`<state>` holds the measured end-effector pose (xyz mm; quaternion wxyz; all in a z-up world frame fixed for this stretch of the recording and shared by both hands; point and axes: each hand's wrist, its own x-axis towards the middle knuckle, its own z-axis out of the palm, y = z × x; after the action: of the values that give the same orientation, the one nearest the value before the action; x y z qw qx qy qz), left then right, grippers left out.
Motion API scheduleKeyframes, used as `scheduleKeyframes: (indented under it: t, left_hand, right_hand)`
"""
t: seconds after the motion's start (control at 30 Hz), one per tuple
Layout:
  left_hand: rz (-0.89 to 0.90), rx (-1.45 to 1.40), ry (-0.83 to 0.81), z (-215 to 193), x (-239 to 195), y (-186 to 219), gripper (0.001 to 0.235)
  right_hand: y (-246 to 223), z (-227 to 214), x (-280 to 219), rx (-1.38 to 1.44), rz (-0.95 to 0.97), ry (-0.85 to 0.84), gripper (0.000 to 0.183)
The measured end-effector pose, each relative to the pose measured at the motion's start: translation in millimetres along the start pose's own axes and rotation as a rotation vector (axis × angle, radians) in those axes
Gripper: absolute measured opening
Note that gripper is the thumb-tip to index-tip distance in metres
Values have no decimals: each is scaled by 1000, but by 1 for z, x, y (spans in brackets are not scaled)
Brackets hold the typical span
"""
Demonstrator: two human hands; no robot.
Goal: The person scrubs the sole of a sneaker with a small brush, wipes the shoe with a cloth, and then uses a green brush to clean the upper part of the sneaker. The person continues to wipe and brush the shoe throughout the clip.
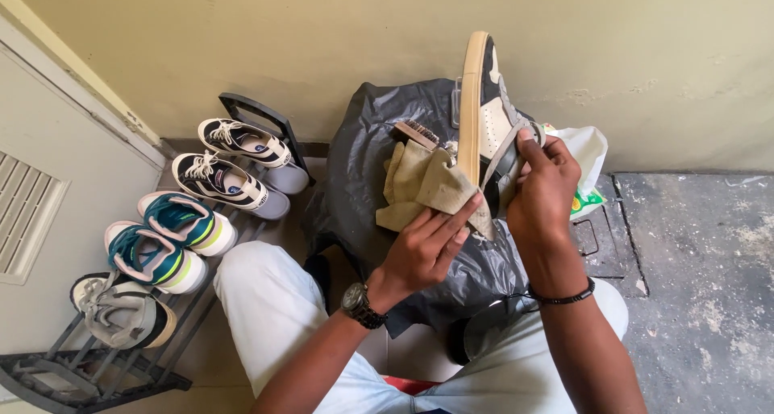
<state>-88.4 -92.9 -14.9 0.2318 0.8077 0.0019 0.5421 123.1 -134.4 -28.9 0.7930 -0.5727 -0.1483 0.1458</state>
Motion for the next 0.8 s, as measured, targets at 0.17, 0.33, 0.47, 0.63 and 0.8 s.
scheduleKeyframes:
  t: [0.17,0.33,0.47,0.63,0.8]
  left_hand:
    - [-3,62,36,18,-28,-3,41]
    - [-345,-190,87,35,-61,-11,47]
    - [-693,-833,341,54,-59,-2,53]
    - [-942,-1446,599,47,-27,11,64]
    - [-1049,-1808,819,68,-59,-34,22]
  right_hand:
    - [19,-5,20,104,39,48,14]
    - [-16,24,-3,251,79,112,12]
    - [-36,34,-20,310,87,136,9]
    - [-29,29,-30,313,57,151,12]
    - [-41,31,-51,267,-81,41,10]
